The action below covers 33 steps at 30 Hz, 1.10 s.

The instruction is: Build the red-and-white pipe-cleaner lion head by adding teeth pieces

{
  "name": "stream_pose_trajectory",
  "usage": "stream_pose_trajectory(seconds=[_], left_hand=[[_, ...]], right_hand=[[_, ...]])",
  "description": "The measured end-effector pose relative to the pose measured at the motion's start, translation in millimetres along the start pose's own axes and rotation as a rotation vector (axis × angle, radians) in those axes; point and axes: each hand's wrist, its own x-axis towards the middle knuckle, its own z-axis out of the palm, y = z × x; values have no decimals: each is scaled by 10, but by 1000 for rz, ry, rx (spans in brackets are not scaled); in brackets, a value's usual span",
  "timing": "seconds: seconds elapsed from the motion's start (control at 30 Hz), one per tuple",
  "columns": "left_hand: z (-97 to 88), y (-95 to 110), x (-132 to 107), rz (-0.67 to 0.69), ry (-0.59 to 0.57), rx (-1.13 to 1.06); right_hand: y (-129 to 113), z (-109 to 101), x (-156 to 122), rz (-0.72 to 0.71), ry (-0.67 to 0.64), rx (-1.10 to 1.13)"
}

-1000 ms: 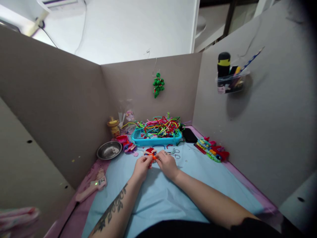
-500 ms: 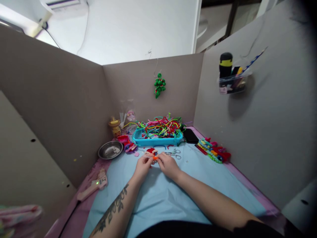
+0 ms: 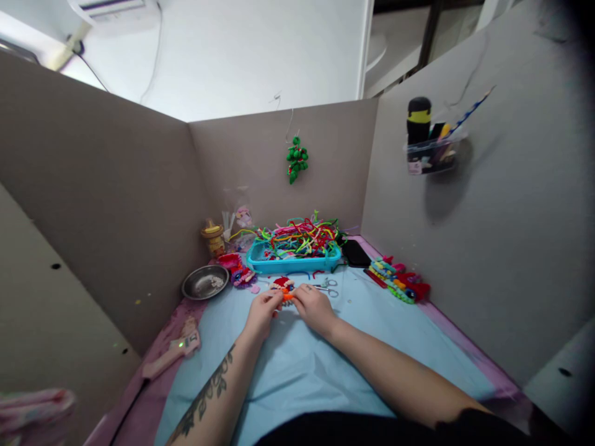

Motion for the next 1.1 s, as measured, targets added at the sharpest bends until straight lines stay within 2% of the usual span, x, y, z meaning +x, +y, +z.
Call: stream_pose_trajectory(seconds=[0.2, 0.43, 0.6, 0.73, 0.93, 1.0, 1.1], left_hand=[[-23, 6, 18, -35, 24, -28], [-29, -13, 43, -185, 92, -228], [-9, 43, -19, -131, -20, -176], [-7, 48, -39, -105, 25, -52], [20, 25, -24, 30, 80, -81], [23, 40, -32, 80, 70, -106], [1, 70, -45, 142, -10, -94]], right_hand=[[27, 28, -17, -47, 14, -33], [-14, 1, -8, -102, 29, -105], [14, -31, -2, -68, 66, -70], [34, -8, -11, -97, 104, -89], [30, 45, -26, -147, 134, -19], [29, 37, -26, -129, 123, 57], [39, 9, -23, -91, 105, 152]])
